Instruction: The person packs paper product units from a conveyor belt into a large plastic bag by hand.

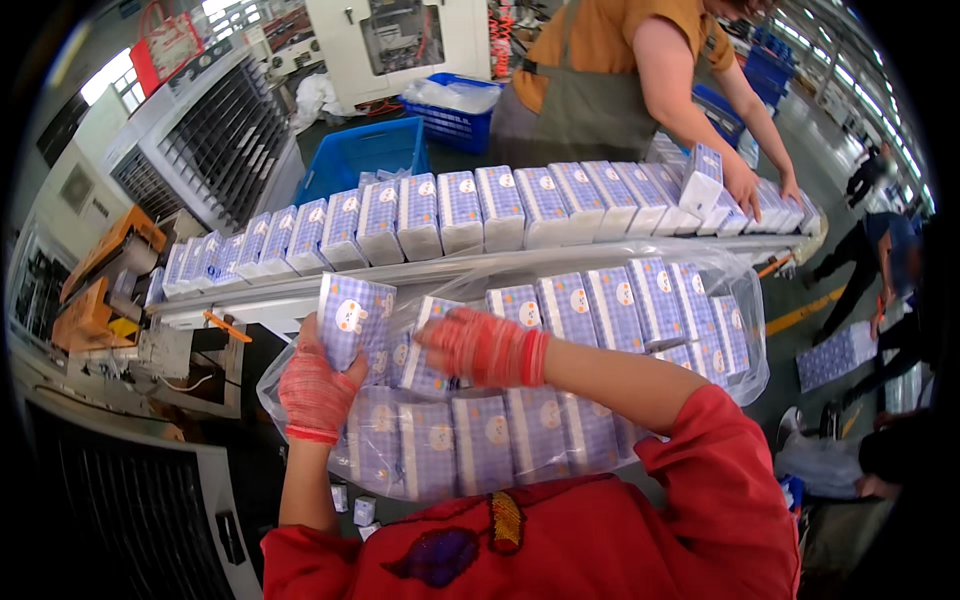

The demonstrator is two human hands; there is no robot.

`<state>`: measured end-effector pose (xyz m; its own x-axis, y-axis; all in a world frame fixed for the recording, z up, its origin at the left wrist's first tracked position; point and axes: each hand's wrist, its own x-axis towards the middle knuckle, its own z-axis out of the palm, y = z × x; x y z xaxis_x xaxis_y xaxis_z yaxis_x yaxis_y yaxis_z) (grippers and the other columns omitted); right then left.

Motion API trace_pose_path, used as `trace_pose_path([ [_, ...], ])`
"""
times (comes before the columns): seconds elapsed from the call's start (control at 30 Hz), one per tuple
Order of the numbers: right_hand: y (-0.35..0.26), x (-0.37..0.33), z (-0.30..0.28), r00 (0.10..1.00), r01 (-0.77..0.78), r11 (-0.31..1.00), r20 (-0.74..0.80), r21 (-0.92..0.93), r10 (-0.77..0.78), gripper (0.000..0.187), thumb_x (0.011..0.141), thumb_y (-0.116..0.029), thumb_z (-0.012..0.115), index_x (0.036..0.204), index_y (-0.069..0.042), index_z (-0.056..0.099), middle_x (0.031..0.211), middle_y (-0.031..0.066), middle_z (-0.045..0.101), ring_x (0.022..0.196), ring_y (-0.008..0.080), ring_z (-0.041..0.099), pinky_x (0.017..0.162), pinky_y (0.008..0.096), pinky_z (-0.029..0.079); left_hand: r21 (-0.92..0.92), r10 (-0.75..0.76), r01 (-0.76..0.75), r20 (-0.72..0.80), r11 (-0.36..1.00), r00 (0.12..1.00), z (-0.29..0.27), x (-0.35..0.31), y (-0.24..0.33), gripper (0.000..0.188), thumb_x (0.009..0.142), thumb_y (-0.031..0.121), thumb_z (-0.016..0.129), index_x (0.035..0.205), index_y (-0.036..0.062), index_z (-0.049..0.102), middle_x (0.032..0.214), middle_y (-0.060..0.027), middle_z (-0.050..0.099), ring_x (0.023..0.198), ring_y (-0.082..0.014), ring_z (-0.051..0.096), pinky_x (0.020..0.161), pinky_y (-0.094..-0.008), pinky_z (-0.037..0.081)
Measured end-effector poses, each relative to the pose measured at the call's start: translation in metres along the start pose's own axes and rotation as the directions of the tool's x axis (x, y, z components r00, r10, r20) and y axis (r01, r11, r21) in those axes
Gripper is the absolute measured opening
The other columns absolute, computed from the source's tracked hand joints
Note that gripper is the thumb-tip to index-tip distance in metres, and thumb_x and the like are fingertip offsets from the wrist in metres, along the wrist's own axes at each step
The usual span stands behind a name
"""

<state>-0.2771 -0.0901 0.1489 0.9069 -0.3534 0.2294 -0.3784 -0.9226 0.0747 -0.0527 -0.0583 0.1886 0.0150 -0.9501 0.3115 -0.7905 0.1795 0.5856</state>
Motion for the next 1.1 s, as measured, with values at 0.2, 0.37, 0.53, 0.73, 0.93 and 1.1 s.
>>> trace_pose_path([
  [0.2, 0.01, 0.029, -0.015, 0.989, -0.071, 0.994, 0.124, -0.08, 0.081, 0.024, 0.068, -0.02, 0.054, 0.092, -0.016, 0.055, 0.087, 0.0035, 0.057, 0.084, 0.0228, 0.053, 0.069, 0.0382, 0.041, 0.224, -0.069, 0.056, 0.05, 0.973, 0.996, 0.006, -0.001, 0.016, 0.062, 0.06, 0.026, 0.067, 0.113, 0.0046, 0.042, 0.088, -0.0181, 0.058, 0.081, -0.0323, 0.056, 0.071, -0.0367, 0.044],
  [0.37, 0.005, 0.011, -0.013, 0.981, 0.044, 0.968, 0.195, -0.249, 0.006, 0.016, 0.071, -0.023, 0.051, 0.087, -0.02, 0.056, 0.087, -0.0002, 0.056, 0.09, 0.0221, 0.05, 0.078, 0.0482, 0.037, 0.468, -0.181, 0.074, 0.187, 0.88, 0.966, 0.018, -0.016, 0.041, 0.071, 0.06, 0.038, 0.064, 0.115, -0.0004, 0.041, 0.084, -0.0201, 0.059, 0.076, -0.0334, 0.057, 0.068, -0.0394, 0.045],
  [0.53, 0.017, -0.071, -0.047, 0.984, -0.177, 0.892, 0.047, 0.416, 0.173, 0.045, 0.066, -0.011, 0.056, 0.11, -0.013, 0.049, 0.115, 0.0092, 0.046, 0.099, 0.0284, 0.049, 0.084, 0.035, 0.042, 0.657, -0.236, -0.143, 0.454, 0.741, 0.859, 0.079, -0.014, 0.052, 0.084, 0.063, 0.051, 0.057, 0.117, -0.0099, 0.037, 0.089, -0.0216, 0.058, 0.084, -0.0315, 0.057, 0.075, -0.0374, 0.044],
  [0.73, 0.001, -0.264, -0.113, 0.383, -0.912, 0.399, 0.151, -0.097, 0.911, 0.058, 0.06, -0.037, 0.068, 0.097, 0.003, 0.05, 0.098, 0.0176, 0.053, 0.094, 0.0327, 0.05, 0.086, 0.0379, 0.039, 0.099, -0.084, 0.056, 0.303, 0.994, 0.949, 0.068, -0.002, -0.019, 0.081, 0.068, 0.039, 0.061, 0.124, -0.008, 0.028, 0.101, -0.0245, 0.055, 0.093, -0.0349, 0.054, 0.08, -0.0369, 0.042],
  [0.93, 0.022, -0.314, -0.102, 0.493, -0.863, 0.502, 0.295, 0.051, 0.818, 0.06, 0.063, -0.046, 0.065, 0.097, 0.002, 0.05, 0.087, 0.0173, 0.054, 0.085, 0.0316, 0.052, 0.078, 0.0351, 0.041, -0.164, 0.045, 0.032, 0.444, 0.986, 0.895, 0.068, 0.001, -0.029, 0.078, 0.069, 0.022, 0.063, 0.128, -0.0064, 0.02, 0.123, -0.0233, 0.039, 0.112, -0.0276, 0.041, 0.094, -0.0327, 0.031],
  [1.1, 0.027, -0.296, -0.097, 0.383, -0.92, 0.315, 0.364, 0.234, 0.849, 0.063, 0.071, -0.044, 0.058, 0.115, -0.003, 0.04, 0.09, 0.0205, 0.057, 0.082, 0.0335, 0.056, 0.074, 0.0383, 0.043, 0.476, 0.207, -0.654, 0.693, 0.588, 0.691, 0.07, 0.008, -0.159, 0.04, 0.079, 0.015, 0.04, 0.118, 0.0133, 0.046, 0.091, -0.0205, 0.058, 0.099, -0.0332, 0.05, 0.086, -0.0404, 0.04],
])
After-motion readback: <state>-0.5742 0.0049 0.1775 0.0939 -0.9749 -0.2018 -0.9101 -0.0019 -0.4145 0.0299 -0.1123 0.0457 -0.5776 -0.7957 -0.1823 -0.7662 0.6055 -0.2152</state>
